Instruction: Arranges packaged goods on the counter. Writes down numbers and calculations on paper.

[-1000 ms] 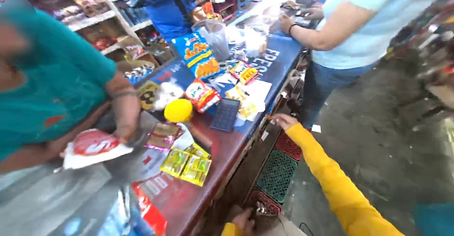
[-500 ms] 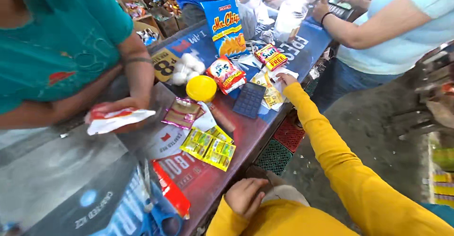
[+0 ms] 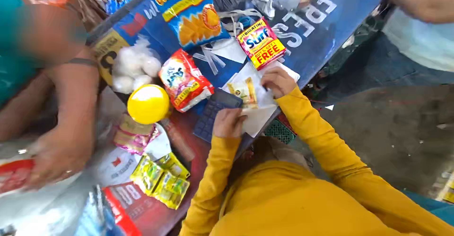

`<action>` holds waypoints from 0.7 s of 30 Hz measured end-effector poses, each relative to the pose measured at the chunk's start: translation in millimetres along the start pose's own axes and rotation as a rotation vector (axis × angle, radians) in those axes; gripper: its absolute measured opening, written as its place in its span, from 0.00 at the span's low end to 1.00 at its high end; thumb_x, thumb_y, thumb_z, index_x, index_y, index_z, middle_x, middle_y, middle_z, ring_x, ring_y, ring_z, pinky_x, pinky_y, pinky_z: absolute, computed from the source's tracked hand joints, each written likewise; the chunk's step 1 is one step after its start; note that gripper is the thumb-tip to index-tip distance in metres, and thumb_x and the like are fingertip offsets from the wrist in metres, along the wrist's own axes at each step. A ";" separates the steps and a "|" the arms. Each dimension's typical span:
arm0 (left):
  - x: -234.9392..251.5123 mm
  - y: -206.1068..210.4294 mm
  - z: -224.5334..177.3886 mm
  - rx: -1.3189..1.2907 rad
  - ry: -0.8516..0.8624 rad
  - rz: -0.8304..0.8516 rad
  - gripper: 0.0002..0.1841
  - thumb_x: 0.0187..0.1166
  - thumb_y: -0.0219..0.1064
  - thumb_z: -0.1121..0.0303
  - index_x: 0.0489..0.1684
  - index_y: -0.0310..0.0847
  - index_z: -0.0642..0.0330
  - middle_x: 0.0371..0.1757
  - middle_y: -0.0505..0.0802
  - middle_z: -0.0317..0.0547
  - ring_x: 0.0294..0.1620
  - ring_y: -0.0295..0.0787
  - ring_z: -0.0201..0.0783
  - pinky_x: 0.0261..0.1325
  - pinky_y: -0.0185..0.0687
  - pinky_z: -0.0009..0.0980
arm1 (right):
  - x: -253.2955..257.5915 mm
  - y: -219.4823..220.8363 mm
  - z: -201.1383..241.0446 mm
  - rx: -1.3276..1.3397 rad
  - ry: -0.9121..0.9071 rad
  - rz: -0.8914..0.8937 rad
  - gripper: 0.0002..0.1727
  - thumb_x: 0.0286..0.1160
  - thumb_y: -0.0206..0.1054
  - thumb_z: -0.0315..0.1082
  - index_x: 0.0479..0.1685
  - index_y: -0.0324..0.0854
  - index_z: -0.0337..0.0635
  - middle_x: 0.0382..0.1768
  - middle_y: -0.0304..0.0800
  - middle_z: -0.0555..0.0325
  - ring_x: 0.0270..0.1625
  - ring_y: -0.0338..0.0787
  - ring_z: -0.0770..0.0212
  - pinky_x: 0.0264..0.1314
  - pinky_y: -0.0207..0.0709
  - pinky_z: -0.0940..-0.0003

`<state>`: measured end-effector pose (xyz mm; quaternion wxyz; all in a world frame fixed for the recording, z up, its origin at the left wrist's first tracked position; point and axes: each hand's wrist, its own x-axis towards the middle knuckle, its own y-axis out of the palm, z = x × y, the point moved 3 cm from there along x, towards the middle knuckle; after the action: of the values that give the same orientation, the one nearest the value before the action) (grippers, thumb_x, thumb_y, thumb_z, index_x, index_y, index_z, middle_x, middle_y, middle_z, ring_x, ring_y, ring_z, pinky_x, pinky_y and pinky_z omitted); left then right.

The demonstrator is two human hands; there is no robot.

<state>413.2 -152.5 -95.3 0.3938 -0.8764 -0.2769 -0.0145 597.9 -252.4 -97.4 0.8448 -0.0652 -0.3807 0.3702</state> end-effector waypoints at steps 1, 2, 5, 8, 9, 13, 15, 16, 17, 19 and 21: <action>-4.1 -5.6 2.3 -0.034 -0.009 -0.096 0.10 0.66 0.76 0.76 0.41 0.90 0.75 0.38 0.93 0.62 0.42 0.92 0.50 0.51 0.88 0.41 | -3.1 -3.4 -6.2 0.110 0.005 -0.103 0.09 0.79 0.59 0.20 0.42 0.86 0.30 0.49 0.87 0.47 0.51 0.88 0.65 0.57 0.84 0.73; -8.6 -8.3 3.1 -0.066 -0.014 -0.163 0.10 0.64 0.77 0.76 0.38 0.89 0.75 0.34 0.92 0.59 0.36 0.90 0.43 0.46 0.87 0.34 | -4.9 -6.1 -12.7 0.225 0.019 -0.182 0.09 0.85 0.57 0.26 0.46 0.84 0.41 0.51 0.86 0.62 0.50 0.87 0.74 0.52 0.85 0.78; -25.6 -10.2 8.0 -0.190 -0.016 -0.263 0.10 0.65 0.78 0.71 0.32 0.86 0.69 0.31 0.90 0.44 0.35 0.86 0.23 0.44 0.82 0.16 | -7.4 -10.7 -22.4 0.471 0.086 -0.300 0.07 0.90 0.58 0.39 0.55 0.80 0.63 0.52 0.86 0.83 0.44 0.90 0.82 0.42 0.88 0.80; -36.6 -20.2 3.7 -0.377 -0.234 -0.531 0.13 0.70 0.76 0.72 0.46 0.82 0.70 0.36 0.93 0.26 0.37 0.89 0.17 0.43 0.89 0.20 | -6.7 -14.4 -25.1 0.566 0.128 -0.333 0.08 0.91 0.57 0.39 0.57 0.79 0.64 0.50 0.87 0.84 0.41 0.90 0.81 0.40 0.88 0.80; -36.5 -23.0 -2.0 -0.429 -0.342 -0.670 0.14 0.73 0.70 0.77 0.53 0.74 0.70 0.36 0.91 0.24 0.34 0.89 0.18 0.39 0.90 0.21 | -7.1 -14.8 -25.2 0.576 0.135 -0.339 0.08 0.91 0.57 0.39 0.57 0.78 0.64 0.49 0.87 0.84 0.40 0.89 0.81 0.39 0.88 0.80; -40.1 -31.4 -14.6 -0.567 -0.439 -0.995 0.09 0.86 0.52 0.77 0.58 0.65 0.60 0.39 0.93 0.27 0.37 0.94 0.26 0.42 0.94 0.26 | -6.2 -12.1 -25.3 0.603 0.138 -0.379 0.08 0.90 0.57 0.44 0.58 0.78 0.66 0.47 0.86 0.84 0.37 0.88 0.82 0.37 0.87 0.83; -45.5 -33.4 -22.7 -0.515 -0.288 -0.934 0.11 0.88 0.57 0.71 0.62 0.66 0.59 0.44 0.93 0.24 0.44 0.95 0.25 0.48 0.94 0.26 | -6.7 -9.1 -22.0 0.607 0.139 -0.393 0.08 0.90 0.56 0.44 0.59 0.77 0.62 0.49 0.86 0.81 0.39 0.89 0.82 0.37 0.88 0.81; -47.3 -33.6 -24.9 -0.458 -0.180 -0.865 0.15 0.88 0.62 0.64 0.66 0.67 0.56 0.48 0.93 0.21 0.49 0.93 0.23 0.53 0.92 0.26 | -7.5 -7.2 -20.1 0.603 0.133 -0.398 0.09 0.90 0.56 0.43 0.59 0.78 0.59 0.51 0.87 0.78 0.40 0.90 0.80 0.38 0.89 0.79; -47.1 -33.3 -25.1 -0.366 -0.072 -0.784 0.19 0.88 0.62 0.58 0.70 0.68 0.54 0.53 0.92 0.19 0.54 0.91 0.21 0.58 0.89 0.26 | -8.7 -5.1 -17.8 0.599 0.120 -0.398 0.09 0.91 0.57 0.42 0.58 0.79 0.53 0.52 0.87 0.72 0.42 0.91 0.78 0.39 0.90 0.77; -41.0 -27.9 -25.6 -0.107 0.076 -0.547 0.20 0.93 0.53 0.56 0.79 0.67 0.47 0.69 0.84 0.19 0.68 0.81 0.17 0.70 0.79 0.23 | -10.6 -2.0 -14.1 0.594 0.051 -0.380 0.08 0.90 0.57 0.35 0.52 0.78 0.40 0.51 0.83 0.59 0.44 0.91 0.73 0.42 0.91 0.73; -22.9 -7.7 -34.2 0.047 0.117 -0.307 0.18 0.89 0.53 0.71 0.75 0.73 0.58 0.75 0.79 0.40 0.77 0.71 0.26 0.78 0.68 0.28 | -12.9 -2.3 -13.5 0.586 -0.039 -0.391 0.06 0.86 0.59 0.27 0.49 0.78 0.34 0.50 0.81 0.50 0.45 0.90 0.68 0.45 0.90 0.71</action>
<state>396.6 -183.1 -72.0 0.4227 -0.8120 -0.3845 -0.1190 602.9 -260.5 -113.6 0.8751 0.2614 -0.2795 0.2961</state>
